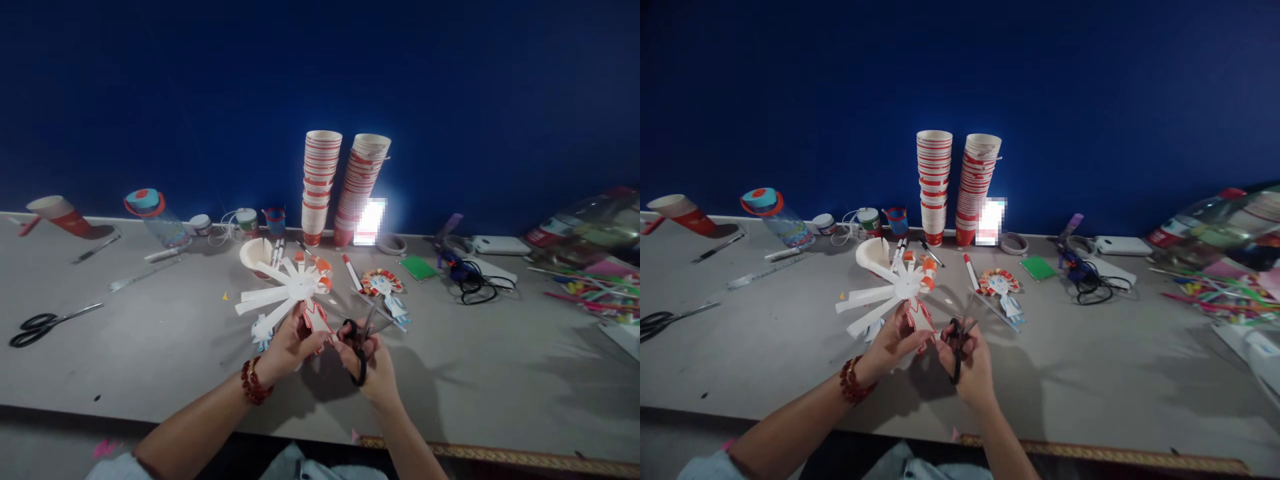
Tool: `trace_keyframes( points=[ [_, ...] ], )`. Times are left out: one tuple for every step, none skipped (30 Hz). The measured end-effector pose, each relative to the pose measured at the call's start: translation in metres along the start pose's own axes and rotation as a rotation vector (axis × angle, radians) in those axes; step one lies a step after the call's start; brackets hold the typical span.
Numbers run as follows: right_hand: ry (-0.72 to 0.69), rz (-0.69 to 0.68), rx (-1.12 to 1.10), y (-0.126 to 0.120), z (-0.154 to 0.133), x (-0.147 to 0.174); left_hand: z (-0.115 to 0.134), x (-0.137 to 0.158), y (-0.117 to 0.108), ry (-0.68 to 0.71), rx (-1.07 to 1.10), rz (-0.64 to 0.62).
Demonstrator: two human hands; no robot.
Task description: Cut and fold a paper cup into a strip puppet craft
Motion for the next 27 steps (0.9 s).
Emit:
trace_keyframes(
  points=[
    [0.014, -0.002, 0.006, -0.001, 0.002, 0.002, 0.001, -0.001, -0.002, -0.003, 0.01, 0.018],
    [0.033, -0.014, 0.013, -0.001, 0.004, 0.004, 0.003, -0.001, -0.004, -0.01, 0.027, 0.042],
    [0.057, -0.033, 0.019, -0.001, 0.007, 0.008, 0.004, -0.002, -0.005, -0.026, 0.05, 0.067],
    [0.087, -0.059, 0.028, 0.0, 0.011, 0.013, 0.006, -0.002, -0.007, -0.037, 0.075, 0.094],
    [0.121, -0.093, 0.039, 0.002, 0.016, 0.019, 0.007, -0.002, -0.007, -0.053, 0.107, 0.112],
    [0.149, -0.115, 0.051, 0.003, 0.02, 0.025, 0.007, -0.002, -0.007, -0.068, 0.14, 0.127],
    [0.171, -0.141, 0.067, 0.005, 0.025, 0.031, 0.007, -0.001, -0.007, -0.085, 0.175, 0.141],
    [0.18, -0.161, 0.076, 0.007, 0.028, 0.036, 0.006, -0.001, -0.006, -0.104, 0.205, 0.151],
    [0.18, -0.176, 0.078, 0.009, 0.031, 0.041, 0.005, -0.001, -0.006, -0.121, 0.229, 0.161],
    [0.177, -0.198, 0.07, 0.013, 0.033, 0.045, 0.003, -0.001, -0.006, -0.134, 0.243, 0.171],
    [0.172, -0.216, 0.056, 0.017, 0.034, 0.048, 0.001, 0.0, -0.007, -0.143, 0.249, 0.185],
    [0.168, -0.237, 0.041, 0.021, 0.034, 0.051, 0.001, 0.0, -0.009, -0.139, 0.247, 0.2],
    [0.162, -0.258, 0.026, 0.026, 0.034, 0.052, 0.001, 0.0, -0.01, -0.126, 0.24, 0.212],
    [0.154, -0.274, 0.013, 0.03, 0.034, 0.053, 0.002, 0.0, -0.011, -0.108, 0.232, 0.221],
    [0.145, -0.287, 0.005, 0.034, 0.033, 0.053, 0.003, 0.0, -0.012, -0.094, 0.227, 0.228],
    [0.135, -0.29, -0.003, 0.036, 0.031, 0.053, 0.003, 0.0, -0.013, -0.086, 0.224, 0.229],
    [0.123, -0.286, -0.011, 0.037, 0.03, 0.052, 0.004, 0.0, -0.013, -0.086, 0.222, 0.227],
    [0.113, -0.278, -0.018, 0.038, 0.028, 0.051, 0.004, 0.0, -0.013, -0.088, 0.221, 0.225],
    [0.106, -0.268, -0.021, 0.039, 0.027, 0.05, 0.004, 0.0, -0.012, -0.09, 0.219, 0.225],
    [0.1, -0.256, -0.021, 0.039, 0.026, 0.049, 0.004, 0.0, -0.012, -0.094, 0.215, 0.222],
    [0.097, -0.248, -0.022, 0.039, 0.025, 0.048, 0.003, 0.001, -0.012, -0.097, 0.211, 0.221],
    [0.094, -0.241, -0.021, 0.04, 0.025, 0.047, 0.002, 0.002, -0.012, -0.104, 0.207, 0.221],
    [0.092, -0.238, -0.021, 0.04, 0.025, 0.047, 0.001, 0.002, -0.012, -0.116, 0.205, 0.224],
    [0.088, -0.234, -0.022, 0.041, 0.024, 0.046, -0.001, 0.003, -0.012, -0.135, 0.205, 0.229],
    [0.085, -0.232, -0.02, 0.042, 0.023, 0.046, -0.004, 0.004, -0.012, -0.159, 0.207, 0.235],
    [0.082, -0.227, -0.019, 0.043, 0.022, 0.045, -0.006, 0.005, -0.012, -0.182, 0.211, 0.241],
    [0.083, -0.225, -0.017, 0.044, 0.022, 0.045, -0.008, 0.006, -0.012, -0.198, 0.215, 0.246]
  ],
)
Point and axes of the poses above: each hand's wrist, its own x-axis away from the middle knuckle, its own y-axis out of the palm, z = x × y, the point moved 9 cm from there along -x, towards the middle knuckle, and after that the axes turned 13 degrees about z, right-handed, at the moved point
